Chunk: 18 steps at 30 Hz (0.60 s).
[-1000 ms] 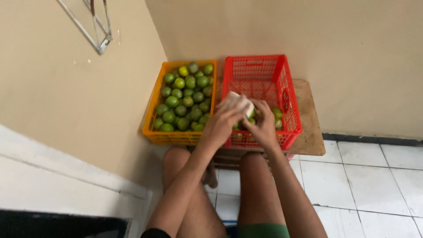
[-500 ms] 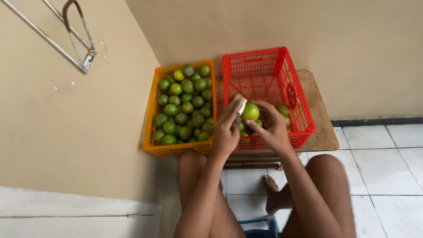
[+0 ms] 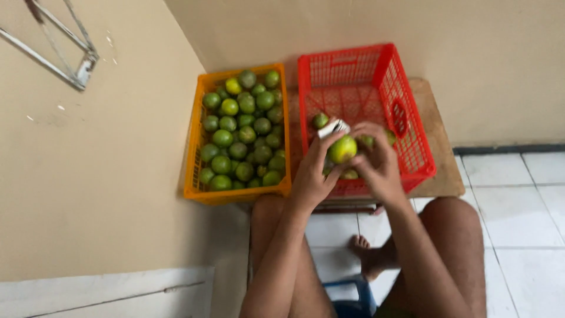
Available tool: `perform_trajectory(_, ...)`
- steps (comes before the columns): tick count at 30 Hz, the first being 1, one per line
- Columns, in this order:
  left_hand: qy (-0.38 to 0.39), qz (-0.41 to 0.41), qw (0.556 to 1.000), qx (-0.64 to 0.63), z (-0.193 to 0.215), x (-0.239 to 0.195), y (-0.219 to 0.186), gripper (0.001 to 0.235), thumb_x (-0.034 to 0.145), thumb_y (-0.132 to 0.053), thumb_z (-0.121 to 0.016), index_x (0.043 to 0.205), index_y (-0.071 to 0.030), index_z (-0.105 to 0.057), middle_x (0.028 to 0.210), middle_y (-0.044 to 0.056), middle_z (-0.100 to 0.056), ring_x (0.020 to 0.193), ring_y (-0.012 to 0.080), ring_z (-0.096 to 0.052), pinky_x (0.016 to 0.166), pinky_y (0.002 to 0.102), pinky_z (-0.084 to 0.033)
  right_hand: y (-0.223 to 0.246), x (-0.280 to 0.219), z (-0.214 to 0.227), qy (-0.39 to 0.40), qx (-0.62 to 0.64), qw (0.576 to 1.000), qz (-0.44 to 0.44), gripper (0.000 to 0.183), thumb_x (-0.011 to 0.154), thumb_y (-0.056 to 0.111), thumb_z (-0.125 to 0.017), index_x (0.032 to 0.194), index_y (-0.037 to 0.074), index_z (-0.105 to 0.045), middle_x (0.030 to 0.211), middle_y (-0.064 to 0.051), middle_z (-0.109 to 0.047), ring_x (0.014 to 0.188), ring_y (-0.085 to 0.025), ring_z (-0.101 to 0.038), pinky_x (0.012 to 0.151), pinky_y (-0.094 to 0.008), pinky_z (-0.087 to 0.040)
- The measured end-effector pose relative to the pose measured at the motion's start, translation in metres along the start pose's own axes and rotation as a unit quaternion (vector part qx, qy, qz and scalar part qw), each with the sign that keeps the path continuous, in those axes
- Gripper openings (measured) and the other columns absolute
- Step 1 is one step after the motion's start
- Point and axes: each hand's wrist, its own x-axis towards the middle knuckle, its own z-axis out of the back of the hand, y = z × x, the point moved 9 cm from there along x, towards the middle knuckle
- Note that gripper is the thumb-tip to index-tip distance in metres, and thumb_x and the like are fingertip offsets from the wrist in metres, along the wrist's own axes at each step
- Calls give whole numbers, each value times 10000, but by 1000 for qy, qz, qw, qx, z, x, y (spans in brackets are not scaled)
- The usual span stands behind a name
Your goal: The person sits on a low stool and wipes green citrus fruits one at a time with a white cloth. They pick each fruit from a yellow crate, wipe it, and place it into a red crate. The process repeats continuously.
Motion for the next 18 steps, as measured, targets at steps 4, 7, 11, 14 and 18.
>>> perform_trajectory(4, -57, -38, 991, -114, -15, 2, 3, 685, 910, -149, -796, 1511, -161, -469, 1460, 75, -557, 1391, 268, -543, 1171, 427, -420, 0, 4, 20, -58, -16, 998, -2, 737, 1097, 576, -375, 1379, -89, -523, 1434, -232, -359, 1415, -321, -363, 1222, -518, -303)
perform_trajectory(7, -47, -42, 990, -127, -16, 4, -8, 668, 915, -190, -801, 1503, -169, -484, 1449, 63, -566, 1376, 265, -551, 1180, 435, -412, -12, 3, 22, -49, 25, 996, -76, 566, 1091, 424, -418, 1389, -39, -549, 1227, -152, -480, 1135, -218, -477, 985, -392, -396)
perform_trajectory(11, -98, -44, 994, -24, -6, 2, -16, 667, 894, -330, -802, 1482, -221, -508, 1530, 148, -433, 1434, 346, -479, 1204, 488, -387, -23, -5, 13, -43, 70, 979, -189, 357, 1085, 185, -485, 1392, 45, -603, 925, -24, -650, 728, -57, -614, 629, -197, -513)
perform_trajectory(14, -132, -62, 987, 65, -2, 2, -19, 643, 879, -372, -807, 1446, -216, -550, 1676, 209, -220, 1529, 413, -340, 1248, 543, -326, -3, -9, 27, -66, -42, 990, -117, 342, 1083, 131, -467, 1376, 12, -598, 1164, -126, -615, 1024, -175, -555, 867, -347, -454)
perform_trajectory(18, -95, -103, 975, 172, -15, -5, -2, 682, 778, -147, -889, 1372, 1, -589, 1542, 196, -490, 1451, 355, -468, 1223, 570, -315, 74, -11, -2, -25, -191, 971, 141, 251, 942, -160, -475, 1107, -79, -646, 1342, -338, -599, 1333, -577, -532, 1143, -683, -389)
